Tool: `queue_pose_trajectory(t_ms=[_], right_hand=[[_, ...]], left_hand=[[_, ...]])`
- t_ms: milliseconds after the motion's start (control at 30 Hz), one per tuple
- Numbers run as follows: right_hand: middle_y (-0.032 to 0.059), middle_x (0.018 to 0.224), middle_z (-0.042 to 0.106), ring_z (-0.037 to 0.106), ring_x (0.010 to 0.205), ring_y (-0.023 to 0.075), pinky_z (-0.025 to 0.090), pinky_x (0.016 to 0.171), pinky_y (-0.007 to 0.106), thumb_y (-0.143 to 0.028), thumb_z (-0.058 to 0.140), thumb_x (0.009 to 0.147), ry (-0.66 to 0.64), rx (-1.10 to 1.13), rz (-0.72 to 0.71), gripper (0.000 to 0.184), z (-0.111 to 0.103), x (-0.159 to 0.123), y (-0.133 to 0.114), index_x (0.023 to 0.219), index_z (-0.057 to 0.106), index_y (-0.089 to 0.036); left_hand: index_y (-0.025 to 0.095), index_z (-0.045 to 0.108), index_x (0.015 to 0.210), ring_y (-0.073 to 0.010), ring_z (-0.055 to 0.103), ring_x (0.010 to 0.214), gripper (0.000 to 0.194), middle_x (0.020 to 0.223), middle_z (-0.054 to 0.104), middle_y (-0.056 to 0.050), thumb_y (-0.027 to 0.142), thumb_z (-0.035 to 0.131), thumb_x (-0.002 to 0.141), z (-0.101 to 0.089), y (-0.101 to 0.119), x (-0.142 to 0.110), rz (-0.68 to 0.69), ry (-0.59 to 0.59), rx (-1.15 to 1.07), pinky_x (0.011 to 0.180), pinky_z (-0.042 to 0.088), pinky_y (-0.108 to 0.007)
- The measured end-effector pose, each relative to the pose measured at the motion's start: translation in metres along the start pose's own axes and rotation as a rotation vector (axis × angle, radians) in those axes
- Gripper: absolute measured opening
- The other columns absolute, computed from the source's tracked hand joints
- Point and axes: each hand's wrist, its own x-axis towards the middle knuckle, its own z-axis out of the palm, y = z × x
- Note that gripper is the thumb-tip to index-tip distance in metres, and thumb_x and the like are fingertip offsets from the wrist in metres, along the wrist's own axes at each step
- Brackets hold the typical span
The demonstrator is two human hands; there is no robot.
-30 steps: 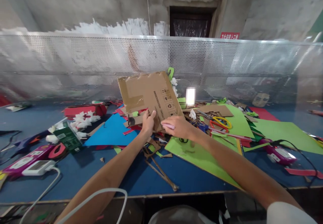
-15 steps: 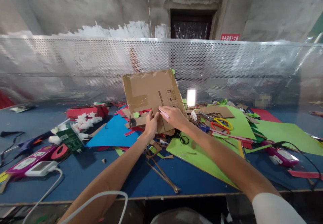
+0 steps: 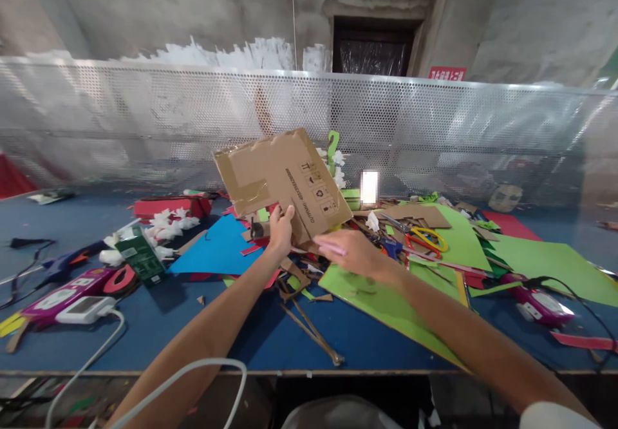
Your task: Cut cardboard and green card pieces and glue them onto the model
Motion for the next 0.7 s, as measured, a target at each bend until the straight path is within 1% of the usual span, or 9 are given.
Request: queue_pose_trajectory(t_ms=[67,133,200,233,300,400,500,600,700], right_hand=[[0.0073,0.125,0.076,0.073,0.107,0.0244,0.056,0.092,0.039,-0.037,0.047,0.107,0.181,0.095,0.077,0.035,-0.017,0.004,0.013,0.133,0.069,-0.028],[0.0093,0.13,0.073,0.07,0.118,0.0267,0.053,0.101,0.043,-0.038,0.045,0.108,0.37,0.14,0.169,0.038,-0.029,0.009,0.032,0.139,0.064,-0.027],[0.0125,0.129,0.072,0.062,0.132,0.0299,0.048,0.11,0.046,-0.041,0.057,0.101,0.498,0.213,0.257,0.047,-0.033,0.012,0.056,0.144,0.058,-0.023],[0.0122,0.121,0.073,0.062,0.131,0.0308,0.048,0.11,0.047,-0.043,0.065,0.095,0.526,0.27,0.306,0.055,-0.032,0.011,0.067,0.144,0.056,-0.02],[0.0092,0.103,0.075,0.07,0.115,0.0309,0.053,0.103,0.047,-0.044,0.075,0.084,0.52,0.4,0.407,0.053,-0.026,0.008,0.086,0.129,0.063,-0.017],[0.008,0.104,0.077,0.073,0.102,0.0267,0.056,0.099,0.046,-0.042,0.077,0.076,0.583,0.695,0.457,0.039,-0.021,0.0,0.103,0.106,0.066,-0.019],[0.0067,0.106,0.078,0.073,0.102,0.0252,0.055,0.103,0.046,-0.039,0.08,0.072,0.69,0.791,0.456,0.037,-0.026,-0.006,0.11,0.101,0.065,-0.022],[0.0067,0.108,0.078,0.073,0.103,0.0256,0.055,0.105,0.049,-0.039,0.08,0.073,0.732,0.769,0.465,0.037,-0.036,-0.012,0.113,0.103,0.065,-0.023],[0.0073,0.109,0.078,0.073,0.105,0.0258,0.055,0.106,0.049,-0.039,0.08,0.072,0.725,0.767,0.463,0.038,-0.041,-0.016,0.114,0.103,0.065,-0.023]], left_hand=[[0.023,0.067,0.121,-0.029,0.064,0.128,0.046,0.133,0.071,-0.011,0.043,0.078,0.081,0.002,0.001,-0.001,0.002,-0.026,-0.018,0.11,0.051,-0.045],[0.021,0.068,0.118,-0.0301,0.064,0.128,0.046,0.129,0.072,-0.012,0.043,0.08,0.079,0.006,0.002,-0.006,0.002,-0.087,-0.034,0.11,0.051,-0.046],[0.02,0.069,0.118,-0.0313,0.066,0.125,0.049,0.124,0.074,-0.012,0.045,0.081,0.078,0.012,0.003,-0.013,-0.012,-0.173,-0.051,0.108,0.052,-0.047],[0.019,0.068,0.119,-0.0318,0.067,0.123,0.05,0.122,0.075,-0.012,0.046,0.081,0.078,0.015,0.005,-0.017,-0.02,-0.225,-0.054,0.107,0.053,-0.047],[0.018,0.069,0.121,-0.0321,0.069,0.119,0.052,0.119,0.076,-0.012,0.048,0.08,0.08,0.021,0.008,-0.025,-0.024,-0.34,-0.032,0.105,0.054,-0.046],[0.019,0.069,0.121,-0.0305,0.07,0.114,0.051,0.116,0.075,-0.011,0.051,0.078,0.082,0.024,0.009,-0.029,-0.004,-0.44,0.017,0.101,0.056,-0.044],[0.019,0.065,0.114,-0.025,0.073,0.092,0.045,0.101,0.074,-0.007,0.05,0.076,0.083,0.019,0.006,-0.022,-0.061,-0.373,0.039,0.087,0.059,-0.041],[0.02,0.059,0.11,-0.0183,0.065,0.061,0.04,0.079,0.066,0.0,0.041,0.075,0.08,0.009,0.001,-0.008,-0.152,-0.284,0.152,0.068,0.058,-0.037],[0.02,0.059,0.112,-0.0212,0.064,0.062,0.043,0.069,0.061,0.003,0.027,0.076,0.073,-0.002,0.0,0.003,-0.139,-0.279,0.314,0.071,0.055,-0.038]])
